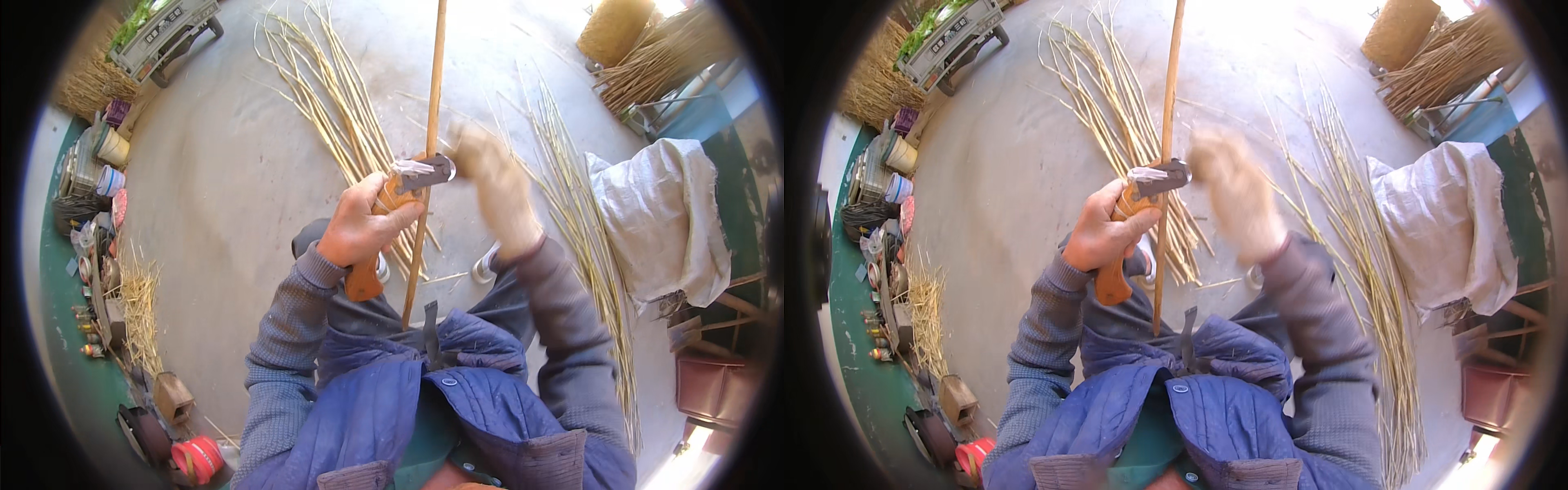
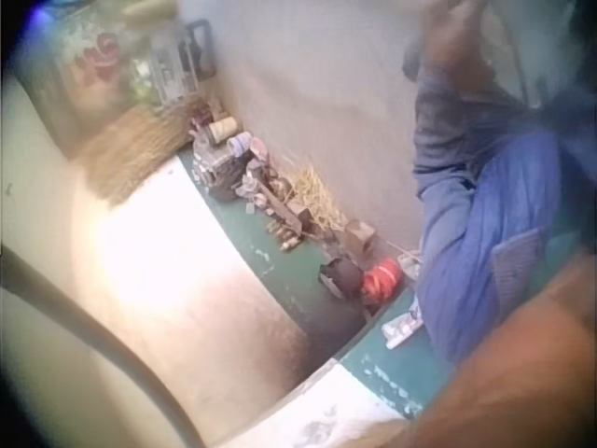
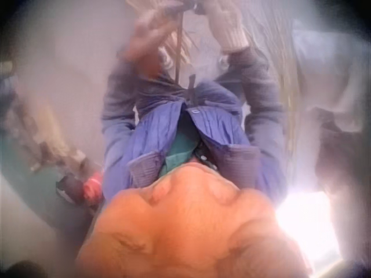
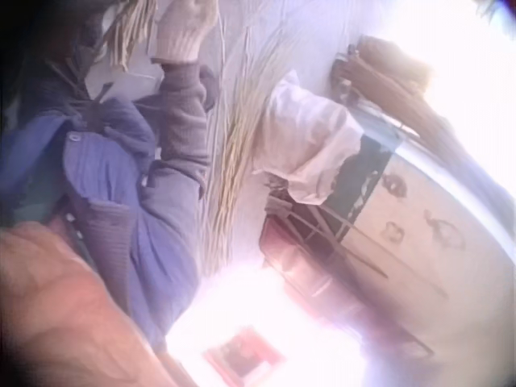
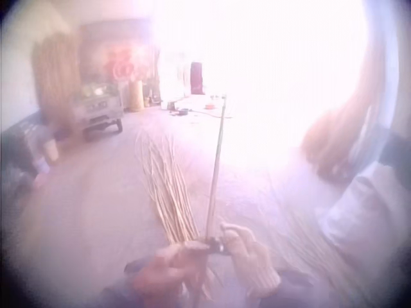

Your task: The person sits on the floor and uses a handheld knife to peel the outer layer off long thin sticks. They hold each stick with a gloved hand, draw the blade along its length, and then place the processed stick aside.

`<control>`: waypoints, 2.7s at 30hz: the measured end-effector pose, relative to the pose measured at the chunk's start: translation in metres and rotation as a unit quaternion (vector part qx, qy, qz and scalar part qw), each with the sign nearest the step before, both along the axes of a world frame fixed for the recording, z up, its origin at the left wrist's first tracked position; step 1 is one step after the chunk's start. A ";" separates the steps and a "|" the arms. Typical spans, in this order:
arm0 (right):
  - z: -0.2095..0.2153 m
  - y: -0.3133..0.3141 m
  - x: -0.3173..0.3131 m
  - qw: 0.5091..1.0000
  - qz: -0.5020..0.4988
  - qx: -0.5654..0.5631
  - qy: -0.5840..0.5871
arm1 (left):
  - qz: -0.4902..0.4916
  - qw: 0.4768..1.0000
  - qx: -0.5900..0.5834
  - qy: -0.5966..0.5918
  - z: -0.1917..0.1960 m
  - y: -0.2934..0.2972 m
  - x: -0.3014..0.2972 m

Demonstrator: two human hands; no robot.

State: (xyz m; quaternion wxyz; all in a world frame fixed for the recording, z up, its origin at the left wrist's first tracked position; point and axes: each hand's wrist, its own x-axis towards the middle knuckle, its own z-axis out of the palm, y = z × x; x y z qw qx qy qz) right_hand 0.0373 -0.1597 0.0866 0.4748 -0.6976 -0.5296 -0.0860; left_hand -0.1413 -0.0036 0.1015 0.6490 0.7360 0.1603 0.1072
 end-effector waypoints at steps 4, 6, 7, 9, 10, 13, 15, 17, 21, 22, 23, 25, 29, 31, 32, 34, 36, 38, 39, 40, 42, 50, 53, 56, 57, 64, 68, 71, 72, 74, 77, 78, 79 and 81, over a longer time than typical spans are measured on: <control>-0.024 -0.029 -0.091 0.816 0.044 -0.040 0.575 | 0.010 0.998 -0.040 -0.044 -0.008 -0.004 0.039; -0.027 -0.027 -0.087 0.885 0.014 -0.029 0.464 | 0.013 0.996 -0.059 -0.061 -0.015 -0.009 0.047; -0.032 -0.026 -0.084 0.914 -0.005 -0.020 0.405 | 0.022 0.996 -0.057 -0.062 -0.018 -0.013 0.051; -0.056 -0.032 -0.070 0.963 -0.018 -0.045 0.266 | 0.047 0.995 -0.064 -0.066 -0.021 -0.025 0.054; -0.051 -0.036 -0.070 0.957 -0.024 -0.074 0.281 | 0.052 0.994 -0.071 -0.063 -0.017 -0.033 0.051; -0.040 -0.038 -0.071 0.965 -0.067 -0.095 0.234 | 0.071 0.989 -0.107 -0.073 -0.033 -0.032 0.049; -0.043 -0.043 -0.070 0.976 -0.095 -0.126 0.147 | 0.111 0.982 -0.133 -0.076 -0.038 -0.031 0.045; -0.059 -0.062 -0.074 0.975 -0.085 -0.198 0.051 | 0.167 0.970 -0.158 -0.080 -0.043 -0.018 0.048; -0.056 -0.166 -0.089 0.932 -0.017 -0.347 -0.108 | 0.259 0.950 -0.134 -0.107 -0.022 0.056 0.063; -0.059 -0.204 -0.092 0.931 -0.005 -0.330 -0.159 | 0.272 0.946 -0.138 -0.113 -0.020 0.079 0.071; -0.062 -0.236 -0.104 0.918 -0.066 -0.387 0.060 | 0.264 0.948 -0.140 -0.108 -0.020 0.095 0.079; -0.056 -0.293 -0.116 0.916 -0.080 -0.390 0.053 | 0.261 0.951 -0.138 -0.091 -0.026 0.121 0.077; -0.053 -0.335 -0.115 0.874 -0.107 -0.453 0.139 | 0.245 0.957 -0.136 -0.075 -0.046 0.123 0.082; -0.049 -0.316 -0.108 0.897 -0.102 -0.392 0.176 | 0.224 0.964 -0.132 -0.053 -0.057 0.094 0.086; -0.046 -0.291 -0.099 0.906 -0.087 -0.356 0.210 | 0.203 0.971 -0.120 -0.043 -0.056 0.074 0.087; -0.032 -0.234 -0.077 0.909 -0.040 -0.326 0.257 | 0.168 0.977 -0.123 -0.043 -0.062 0.028 0.088; -0.027 -0.169 -0.049 0.934 0.009 -0.291 0.206 | 0.147 0.976 -0.145 -0.062 -0.069 -0.012 0.087; -0.039 -0.108 -0.026 0.944 0.000 -0.275 0.183 | 0.128 0.977 -0.158 -0.071 -0.071 -0.040 0.087; -0.040 -0.087 -0.021 0.927 -0.024 -0.299 0.224 | 0.140 0.975 -0.161 -0.058 -0.071 -0.037 0.088; -0.039 -0.079 -0.025 0.925 -0.029 -0.306 0.221 | 0.154 0.973 -0.164 -0.047 -0.073 -0.030 0.088; -0.043 -0.075 -0.039 0.919 -0.035 -0.321 0.225 | 0.203 0.969 -0.134 -0.034 -0.079 -0.002 0.088; -0.068 -0.318 -0.115 0.903 -0.015 -0.413 0.118 | 0.282 0.949 -0.138 -0.042 -0.068 0.154 0.071; -0.051 -0.318 -0.111 0.861 -0.040 -0.417 0.289 | 0.262 0.956 -0.127 -0.023 -0.070 0.131 0.082; -0.022 -0.257 -0.090 0.783 -0.039 -0.363 0.504 | 0.213 0.969 -0.126 -0.008 -0.075 0.075 0.094; -0.015 -0.226 -0.072 0.745 -0.017 -0.380 0.548 | 0.176 0.977 -0.121 -0.009 -0.083 0.053 0.094; -0.048 -0.088 -0.026 0.875 0.015 -0.314 0.367 | 0.127 0.967 -0.223 0.006 -0.099 -0.052 0.075; -0.096 -0.148 -0.056 0.948 0.034 -0.313 -0.042 | 0.215 0.963 -0.160 0.020 -0.098 0.012 0.080; -0.075 -0.242 -0.084 0.920 0.057 -0.379 -0.079 | 0.279 0.951 -0.131 -0.005 -0.095 0.106 0.080; -0.074 -0.271 -0.095 0.906 -0.004 -0.418 0.062 | 0.271 0.954 -0.127 -0.008 -0.091 0.116 0.076; -0.067 -0.318 -0.107 0.905 -0.050 -0.421 0.047 | 0.248 0.961 -0.122 -0.007 -0.083 0.126 0.074; -0.066 -0.336 -0.111 0.886 -0.031 -0.443 0.133 | 0.219 0.961 -0.164 -0.028 -0.083 0.092 0.092; -0.068 -0.330 -0.113 0.877 -0.042 -0.453 0.151 | 0.199 0.966 -0.162 -0.022 -0.081 0.074 0.097; -0.059 -0.313 -0.110 0.868 -0.057 -0.423 0.254 | 0.181 0.971 -0.154 -0.021 -0.083 0.056 0.102; -0.038 -0.263 -0.091 0.820 -0.081 -0.340 0.453 | 0.153 0.977 -0.147 -0.023 -0.074 0.010 0.104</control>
